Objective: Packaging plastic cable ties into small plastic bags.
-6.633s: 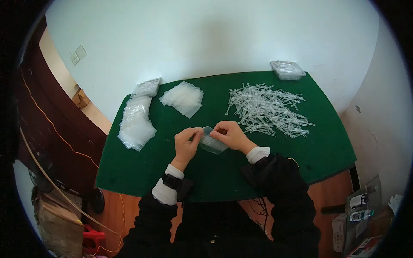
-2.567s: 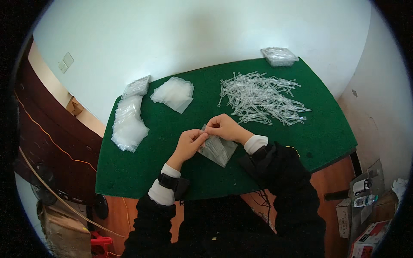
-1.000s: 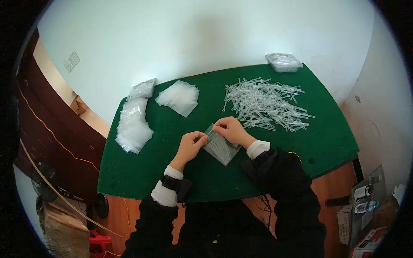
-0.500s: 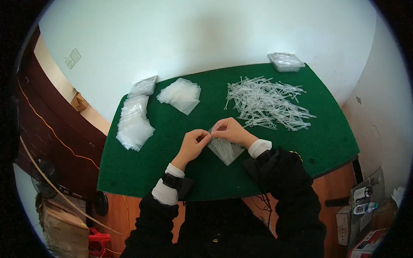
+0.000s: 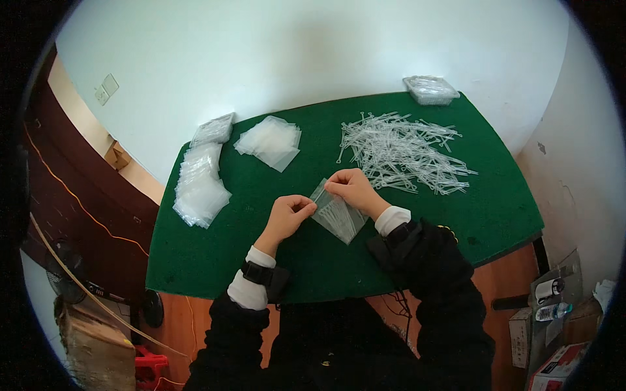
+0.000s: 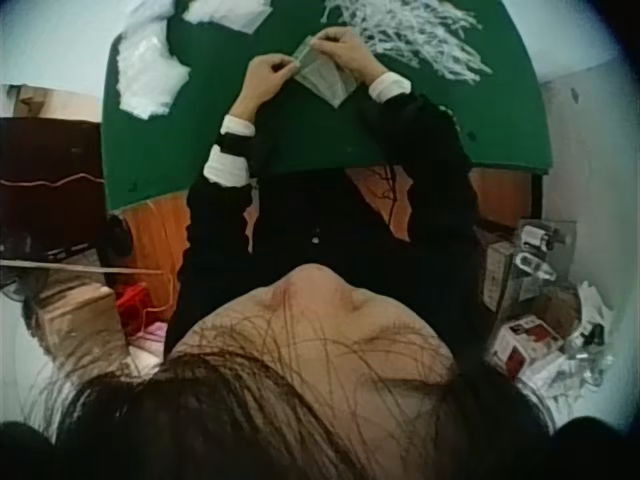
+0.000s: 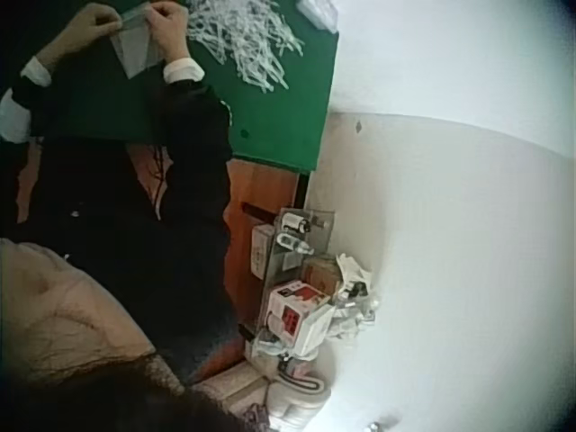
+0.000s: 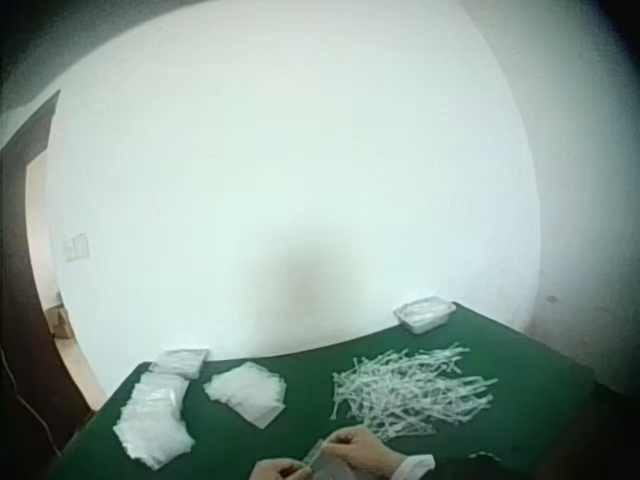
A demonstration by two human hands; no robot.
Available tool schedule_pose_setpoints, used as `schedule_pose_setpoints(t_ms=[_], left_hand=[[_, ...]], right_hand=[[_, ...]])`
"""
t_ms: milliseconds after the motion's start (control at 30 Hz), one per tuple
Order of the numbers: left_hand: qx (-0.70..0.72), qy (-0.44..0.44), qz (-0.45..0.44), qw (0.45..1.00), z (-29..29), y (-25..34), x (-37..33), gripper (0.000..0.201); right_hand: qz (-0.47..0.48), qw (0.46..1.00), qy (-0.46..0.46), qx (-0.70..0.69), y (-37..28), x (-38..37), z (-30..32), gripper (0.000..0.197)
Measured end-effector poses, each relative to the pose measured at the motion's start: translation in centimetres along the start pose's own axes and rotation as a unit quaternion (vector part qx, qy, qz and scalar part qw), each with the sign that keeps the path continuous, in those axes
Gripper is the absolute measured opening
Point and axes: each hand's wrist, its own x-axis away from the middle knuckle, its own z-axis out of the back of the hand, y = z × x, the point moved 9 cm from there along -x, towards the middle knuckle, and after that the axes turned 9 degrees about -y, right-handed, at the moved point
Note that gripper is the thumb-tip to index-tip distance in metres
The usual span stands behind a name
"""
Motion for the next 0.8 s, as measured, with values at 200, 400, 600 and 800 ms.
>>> schedule_pose_setpoints(t_ms=[200,400,600,800], left_hand=[[-0.019,-0.007,0.006,1.000,0.0,0.0,-0.1,0.017],[-0.013,-0.016,0.024,0.999,0.1,-1.0,-0.1,0.017],[-0.114,0.004,0.063,0.991,1.4,-1.0,0.4,0.017],[-0.138,0.119,-0.079,0.980,2.5,4.7,1.1,0.014]], right_hand=[[0.011,1.000,0.010,0.023,-0.3,0.0,0.2,0.013],[0.011,1.000,0.021,0.016,0.4,-0.2,0.8,0.013],[-0.016,0.994,0.063,-0.085,1.2,-0.2,2.0,0.013],[-0.047,0.996,-0.051,-0.056,1.2,-0.2,-0.6,0.013]])
